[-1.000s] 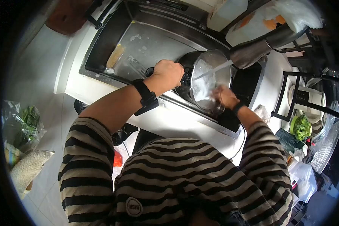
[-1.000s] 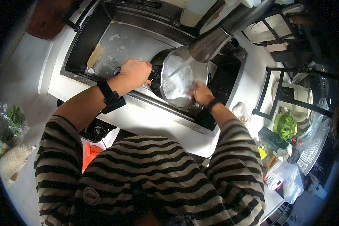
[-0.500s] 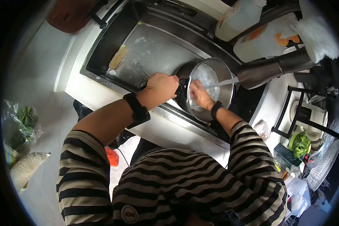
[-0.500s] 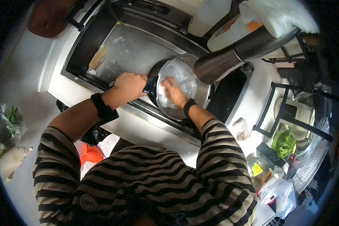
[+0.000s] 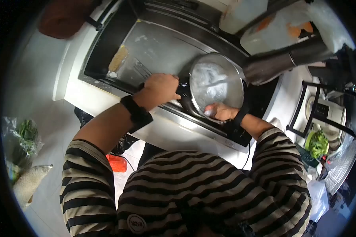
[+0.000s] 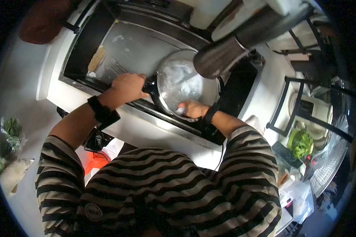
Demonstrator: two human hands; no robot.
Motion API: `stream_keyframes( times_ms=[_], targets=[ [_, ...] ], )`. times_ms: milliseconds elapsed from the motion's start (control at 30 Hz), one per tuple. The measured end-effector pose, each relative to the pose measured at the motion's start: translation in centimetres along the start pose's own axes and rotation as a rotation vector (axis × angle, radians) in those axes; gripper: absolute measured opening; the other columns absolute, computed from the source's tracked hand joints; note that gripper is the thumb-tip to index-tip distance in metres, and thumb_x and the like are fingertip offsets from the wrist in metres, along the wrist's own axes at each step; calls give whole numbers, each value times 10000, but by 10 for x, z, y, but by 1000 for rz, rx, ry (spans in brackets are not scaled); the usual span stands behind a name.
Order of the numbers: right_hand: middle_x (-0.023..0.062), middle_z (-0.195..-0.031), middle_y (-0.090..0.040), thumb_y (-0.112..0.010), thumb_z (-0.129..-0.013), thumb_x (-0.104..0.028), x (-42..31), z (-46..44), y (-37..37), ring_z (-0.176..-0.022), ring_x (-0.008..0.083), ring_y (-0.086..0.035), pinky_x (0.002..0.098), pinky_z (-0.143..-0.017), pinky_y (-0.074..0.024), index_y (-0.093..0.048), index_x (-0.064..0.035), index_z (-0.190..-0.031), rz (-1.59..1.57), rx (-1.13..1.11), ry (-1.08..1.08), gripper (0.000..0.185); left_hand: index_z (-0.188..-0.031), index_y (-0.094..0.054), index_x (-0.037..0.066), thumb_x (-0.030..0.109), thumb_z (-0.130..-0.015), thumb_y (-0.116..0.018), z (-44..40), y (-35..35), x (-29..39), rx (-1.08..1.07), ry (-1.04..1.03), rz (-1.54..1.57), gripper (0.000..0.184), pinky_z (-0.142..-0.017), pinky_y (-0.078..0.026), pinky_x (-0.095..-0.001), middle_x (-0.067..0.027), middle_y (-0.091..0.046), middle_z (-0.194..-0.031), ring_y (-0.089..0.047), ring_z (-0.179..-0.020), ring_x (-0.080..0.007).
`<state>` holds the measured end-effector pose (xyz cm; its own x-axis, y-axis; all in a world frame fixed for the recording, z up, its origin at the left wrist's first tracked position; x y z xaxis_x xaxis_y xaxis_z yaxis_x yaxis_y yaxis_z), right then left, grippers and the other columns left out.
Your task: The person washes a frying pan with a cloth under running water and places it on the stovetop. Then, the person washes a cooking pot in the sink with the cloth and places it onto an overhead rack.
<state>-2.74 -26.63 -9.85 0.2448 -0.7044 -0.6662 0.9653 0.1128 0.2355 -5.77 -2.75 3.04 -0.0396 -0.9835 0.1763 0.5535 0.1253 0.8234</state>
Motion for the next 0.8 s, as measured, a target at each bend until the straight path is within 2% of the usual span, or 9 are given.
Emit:
stream_keyframes(
  times_ms=[167, 233, 300, 367, 433, 500, 633, 667, 800],
  targets=[
    [129, -968, -558, -554, -711, -68, 53, 20, 0, -933, 263, -547, 327, -805, -426, -593, -68, -937, -41, 227, 91, 230, -928, -568, 17, 364, -707, -678, -1, -4, -1, 10, -34, -61, 425, -732, -493, -362, -124, -639, -848, -624, -834, -282],
    [120, -977, -570, -561, -723, -97, 43, 22, 8, -943, 258, -549, 324, -816, -427, -591, -69, -947, 376, 219, 135, 228, -919, -567, 19, 361, -701, -683, -4, -2, -2, 44, -65, -73, 422, -723, -495, -361, -127, -639, -826, -626, -818, -284],
    [95, -787, -560, -558, -751, -52, 15, 13, 25, -742, 206, -536, 336, -682, -451, -572, -47, -912, 158, 2, -65, 162, -907, -568, 19, 361, -688, -692, -5, -4, -2, 51, -87, -95, 425, -692, -501, -354, -128, -639, -780, -634, -775, -272],
    [93, -746, -574, -563, -774, -109, 10, -16, 39, -686, 171, -512, 331, -622, -450, -572, -35, -888, -31, 70, 110, 136, -902, -570, 17, 360, -683, -695, -7, -3, -1, 48, -77, -130, 426, -675, -503, -346, -125, -639, -764, -637, -760, -261],
    [106, -783, -593, -548, -766, -123, 41, -92, 43, -712, 214, -538, 330, -652, -451, -567, -4, -871, 145, 165, 149, 159, -893, -568, 16, 362, -681, -696, -4, 0, 1, 59, -115, -129, 426, -666, -504, -341, -123, -640, -760, -639, -752, -256],
    [133, -782, -601, -524, -749, -103, -45, -66, 68, -773, 280, -559, 386, -704, -450, -568, 17, -857, 293, 546, 347, 167, -884, -567, 17, 363, -678, -697, -2, 2, 1, 66, -131, -129, 423, -657, -505, -338, -119, -641, -757, -641, -742, -252],
    [111, -1277, -419, -450, -828, -167, -25, -78, 63, -1224, 248, -353, 411, -999, -282, -378, -82, -1271, 1138, 516, 316, 456, -872, -560, 17, 372, -678, -694, -2, -8, -7, 95, -127, -111, 426, -623, -509, -345, -115, -639, -727, -642, -702, -266],
    [117, -1243, -437, -433, -793, -93, -10, -76, 60, -1165, 245, -426, 424, -984, -287, -465, -20, -1120, 1038, 721, 515, 336, -877, -555, 10, 381, -679, -689, -2, -10, -9, 94, -125, -100, 442, -615, -508, -351, -128, -634, -714, -639, -692, -285],
    [120, -1164, -513, -465, -754, -122, 18, -46, 63, -1100, 260, -466, 392, -928, -339, -485, -33, -1133, 724, 536, -58, 389, -887, -568, 26, 348, -679, -702, -1, -12, -7, 89, -80, -106, 407, -633, -514, -339, -82, -646, -742, -645, -708, -244]
  ],
)
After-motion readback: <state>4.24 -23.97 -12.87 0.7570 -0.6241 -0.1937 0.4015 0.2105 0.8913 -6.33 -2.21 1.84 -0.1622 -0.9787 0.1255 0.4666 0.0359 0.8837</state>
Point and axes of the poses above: each hand's wrist, its own z-axis away from the middle knuckle, its own y-axis out of the back of the hand, x = y × z, the point moved 3 cm from there along -z, towards the middle knuckle
